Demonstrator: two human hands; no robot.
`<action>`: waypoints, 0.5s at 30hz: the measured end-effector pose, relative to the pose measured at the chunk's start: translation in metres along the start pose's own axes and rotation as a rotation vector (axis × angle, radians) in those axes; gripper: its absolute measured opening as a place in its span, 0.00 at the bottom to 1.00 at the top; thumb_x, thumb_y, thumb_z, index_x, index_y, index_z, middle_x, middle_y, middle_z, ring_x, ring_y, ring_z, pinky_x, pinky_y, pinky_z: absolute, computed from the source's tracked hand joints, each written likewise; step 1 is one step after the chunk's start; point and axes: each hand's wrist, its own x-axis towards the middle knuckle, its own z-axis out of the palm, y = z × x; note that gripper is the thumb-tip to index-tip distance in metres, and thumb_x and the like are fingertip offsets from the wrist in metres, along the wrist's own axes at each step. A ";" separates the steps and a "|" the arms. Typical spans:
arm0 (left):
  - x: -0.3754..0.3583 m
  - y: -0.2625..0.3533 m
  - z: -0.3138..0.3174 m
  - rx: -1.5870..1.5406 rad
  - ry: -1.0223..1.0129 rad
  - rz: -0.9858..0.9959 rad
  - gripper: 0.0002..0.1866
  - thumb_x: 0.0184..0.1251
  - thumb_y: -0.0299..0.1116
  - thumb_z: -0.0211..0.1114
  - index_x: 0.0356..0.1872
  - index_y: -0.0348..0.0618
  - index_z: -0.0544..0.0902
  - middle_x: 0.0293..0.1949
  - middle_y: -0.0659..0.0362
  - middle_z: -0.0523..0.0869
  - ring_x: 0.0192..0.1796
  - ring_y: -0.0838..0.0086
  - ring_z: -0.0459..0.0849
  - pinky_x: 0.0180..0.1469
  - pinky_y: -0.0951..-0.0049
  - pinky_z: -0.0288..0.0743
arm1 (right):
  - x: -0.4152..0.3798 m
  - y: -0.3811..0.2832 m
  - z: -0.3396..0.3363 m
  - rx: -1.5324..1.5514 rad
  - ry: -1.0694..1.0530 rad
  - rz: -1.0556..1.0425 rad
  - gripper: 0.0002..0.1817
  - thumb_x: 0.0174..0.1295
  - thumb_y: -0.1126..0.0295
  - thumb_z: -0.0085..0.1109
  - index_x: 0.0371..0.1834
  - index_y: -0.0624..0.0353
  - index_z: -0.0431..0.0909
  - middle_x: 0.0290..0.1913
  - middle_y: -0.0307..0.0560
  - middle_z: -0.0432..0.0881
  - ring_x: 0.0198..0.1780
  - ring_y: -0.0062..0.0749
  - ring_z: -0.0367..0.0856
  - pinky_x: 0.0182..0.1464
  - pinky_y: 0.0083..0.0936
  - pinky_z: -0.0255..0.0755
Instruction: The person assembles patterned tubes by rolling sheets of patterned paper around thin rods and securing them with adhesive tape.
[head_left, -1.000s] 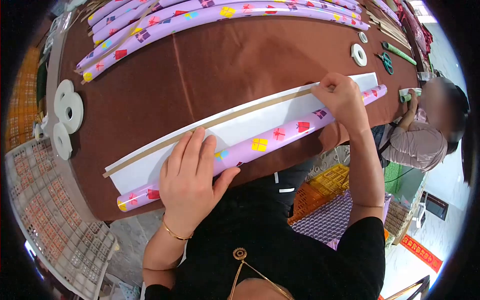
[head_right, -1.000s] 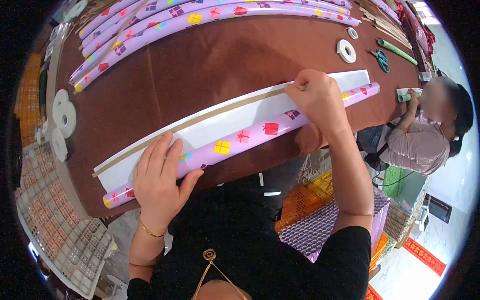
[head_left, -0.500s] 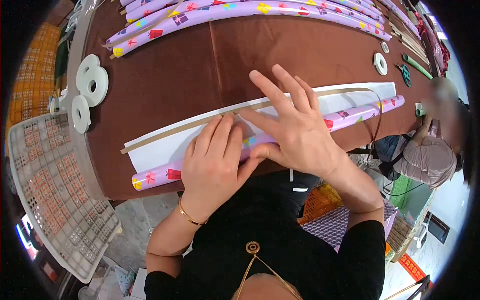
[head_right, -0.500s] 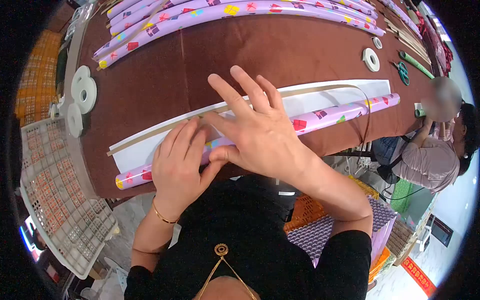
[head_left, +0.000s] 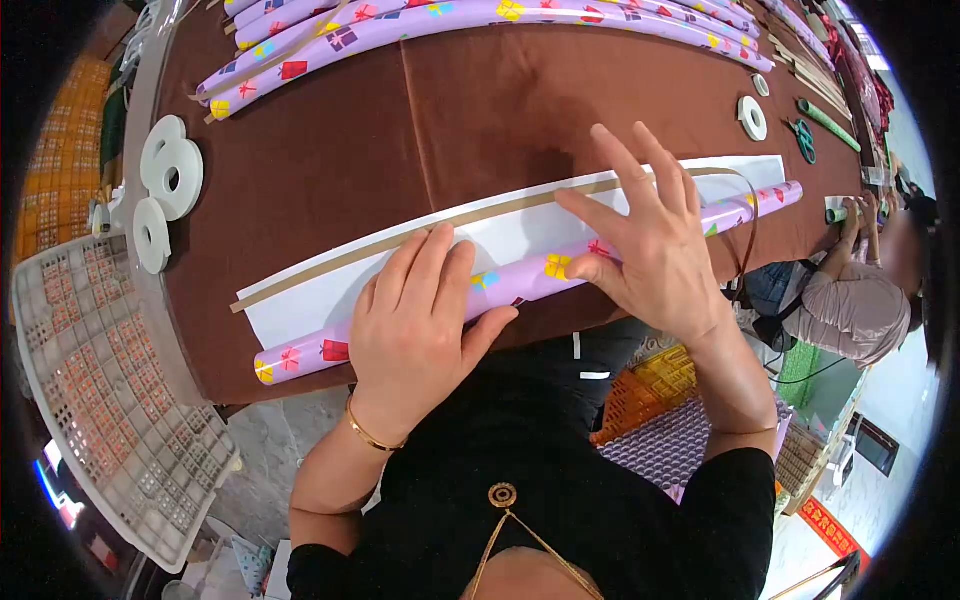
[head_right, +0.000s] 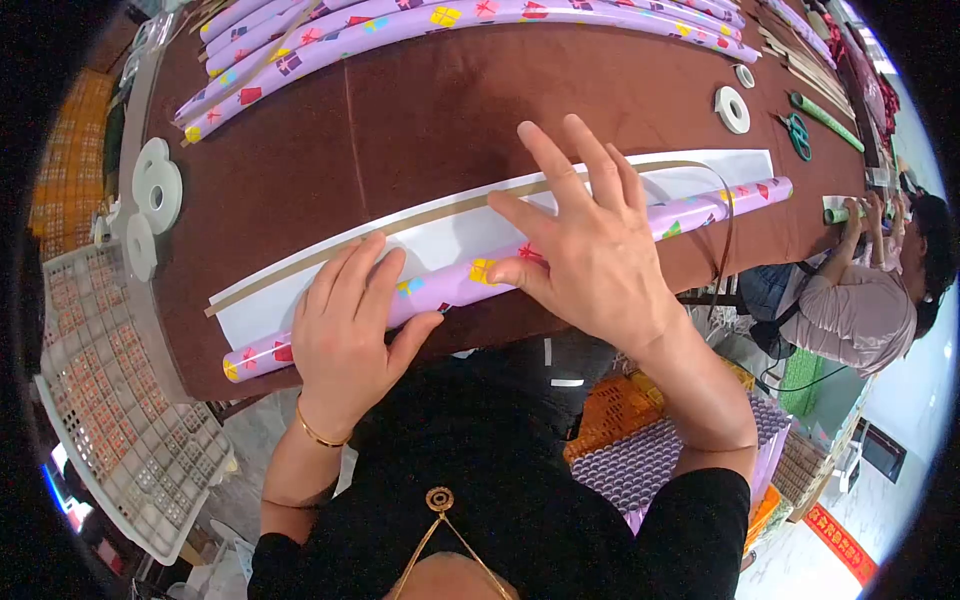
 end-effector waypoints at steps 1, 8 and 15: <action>0.000 0.000 0.000 0.000 0.002 -0.004 0.28 0.58 0.53 0.70 0.50 0.39 0.83 0.57 0.53 0.81 0.59 0.60 0.80 0.54 0.64 0.76 | -0.002 0.002 -0.001 -0.001 0.001 0.003 0.28 0.52 0.43 0.66 0.51 0.47 0.86 0.74 0.51 0.62 0.75 0.57 0.56 0.72 0.54 0.55; -0.001 0.001 0.002 0.005 0.013 -0.002 0.28 0.57 0.52 0.71 0.51 0.39 0.83 0.58 0.53 0.81 0.59 0.60 0.80 0.55 0.63 0.75 | -0.016 0.025 -0.007 -0.127 -0.046 0.050 0.33 0.60 0.35 0.54 0.55 0.47 0.85 0.76 0.53 0.60 0.75 0.60 0.54 0.70 0.55 0.55; -0.008 0.002 0.011 -0.193 0.090 -0.044 0.32 0.58 0.56 0.70 0.53 0.38 0.80 0.57 0.48 0.81 0.60 0.54 0.79 0.59 0.56 0.74 | -0.024 0.033 -0.013 -0.122 -0.035 0.068 0.27 0.64 0.44 0.54 0.56 0.51 0.84 0.76 0.54 0.62 0.78 0.57 0.52 0.75 0.51 0.50</action>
